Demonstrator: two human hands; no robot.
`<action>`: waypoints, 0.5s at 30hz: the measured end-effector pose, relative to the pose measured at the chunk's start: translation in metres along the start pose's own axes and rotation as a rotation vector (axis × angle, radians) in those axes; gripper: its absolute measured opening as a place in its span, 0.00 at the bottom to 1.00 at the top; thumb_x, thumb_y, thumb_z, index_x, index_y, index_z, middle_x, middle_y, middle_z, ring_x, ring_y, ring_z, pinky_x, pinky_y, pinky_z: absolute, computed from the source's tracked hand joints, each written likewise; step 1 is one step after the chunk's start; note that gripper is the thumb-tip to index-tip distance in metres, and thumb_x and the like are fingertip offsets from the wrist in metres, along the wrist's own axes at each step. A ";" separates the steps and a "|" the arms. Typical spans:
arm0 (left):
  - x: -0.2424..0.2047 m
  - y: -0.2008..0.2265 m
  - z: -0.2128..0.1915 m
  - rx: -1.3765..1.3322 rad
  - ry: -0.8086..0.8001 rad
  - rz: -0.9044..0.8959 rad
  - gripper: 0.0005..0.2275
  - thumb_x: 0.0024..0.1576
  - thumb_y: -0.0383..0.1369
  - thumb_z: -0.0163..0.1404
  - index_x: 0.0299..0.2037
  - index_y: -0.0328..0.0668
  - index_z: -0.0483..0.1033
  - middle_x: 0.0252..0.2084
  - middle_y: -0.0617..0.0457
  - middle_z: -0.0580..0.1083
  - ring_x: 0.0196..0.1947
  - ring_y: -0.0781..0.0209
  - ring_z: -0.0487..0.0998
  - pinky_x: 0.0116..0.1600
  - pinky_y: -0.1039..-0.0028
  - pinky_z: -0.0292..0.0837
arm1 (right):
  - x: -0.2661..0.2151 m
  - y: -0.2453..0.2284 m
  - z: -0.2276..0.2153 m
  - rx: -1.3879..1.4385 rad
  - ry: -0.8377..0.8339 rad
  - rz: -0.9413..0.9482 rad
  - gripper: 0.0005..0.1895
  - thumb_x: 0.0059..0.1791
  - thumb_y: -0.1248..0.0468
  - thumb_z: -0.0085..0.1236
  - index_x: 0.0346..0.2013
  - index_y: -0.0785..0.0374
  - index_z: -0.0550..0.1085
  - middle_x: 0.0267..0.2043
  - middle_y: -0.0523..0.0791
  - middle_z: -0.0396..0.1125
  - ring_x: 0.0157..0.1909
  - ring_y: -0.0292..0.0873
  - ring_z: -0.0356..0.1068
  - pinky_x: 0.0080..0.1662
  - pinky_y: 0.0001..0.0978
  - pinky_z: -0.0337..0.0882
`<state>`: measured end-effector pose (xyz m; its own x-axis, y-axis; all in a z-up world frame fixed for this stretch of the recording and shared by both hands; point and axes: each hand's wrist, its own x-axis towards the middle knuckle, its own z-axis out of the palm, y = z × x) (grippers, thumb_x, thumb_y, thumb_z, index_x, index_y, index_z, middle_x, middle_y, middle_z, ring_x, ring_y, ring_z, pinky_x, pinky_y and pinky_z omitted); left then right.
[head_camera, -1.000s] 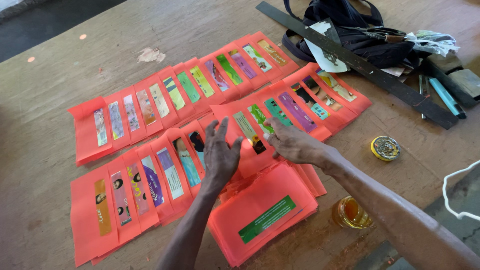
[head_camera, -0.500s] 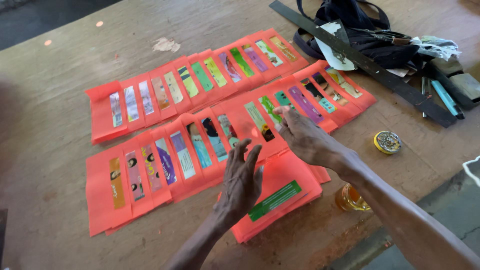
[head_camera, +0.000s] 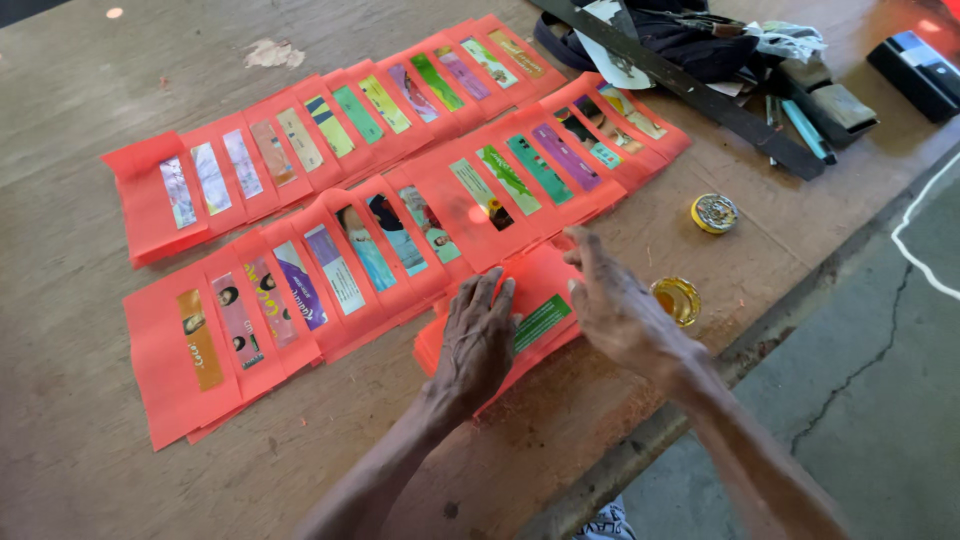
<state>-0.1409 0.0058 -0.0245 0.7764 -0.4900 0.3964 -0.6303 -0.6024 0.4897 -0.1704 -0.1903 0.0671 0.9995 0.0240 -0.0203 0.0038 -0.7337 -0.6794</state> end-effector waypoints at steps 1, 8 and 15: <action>-0.001 0.000 0.002 0.003 0.006 0.001 0.20 0.57 0.29 0.53 0.59 0.26 0.69 0.63 0.33 0.66 0.64 0.34 0.64 0.64 0.51 0.62 | -0.003 0.007 0.010 0.000 0.043 -0.105 0.29 0.52 0.69 0.46 0.66 0.59 0.51 0.64 0.60 0.60 0.64 0.62 0.63 0.61 0.53 0.64; 0.010 -0.005 0.008 -0.015 0.088 -0.089 0.21 0.56 0.30 0.55 0.58 0.24 0.70 0.60 0.35 0.68 0.57 0.37 0.67 0.60 0.52 0.63 | -0.007 0.032 0.036 -0.015 0.179 -0.091 0.32 0.51 0.73 0.47 0.69 0.61 0.53 0.60 0.58 0.63 0.64 0.61 0.62 0.62 0.54 0.64; 0.010 -0.018 0.019 -0.101 0.142 -0.019 0.16 0.51 0.25 0.56 0.51 0.35 0.73 0.56 0.42 0.73 0.57 0.42 0.70 0.60 0.56 0.65 | -0.027 0.030 0.035 0.025 0.285 -0.182 0.31 0.50 0.77 0.43 0.68 0.64 0.54 0.57 0.57 0.67 0.60 0.58 0.69 0.58 0.49 0.70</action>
<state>-0.1223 -0.0004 -0.0441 0.7851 -0.3809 0.4884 -0.6176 -0.5407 0.5711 -0.1986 -0.1888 0.0214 0.9509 -0.0400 0.3068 0.1862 -0.7179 -0.6708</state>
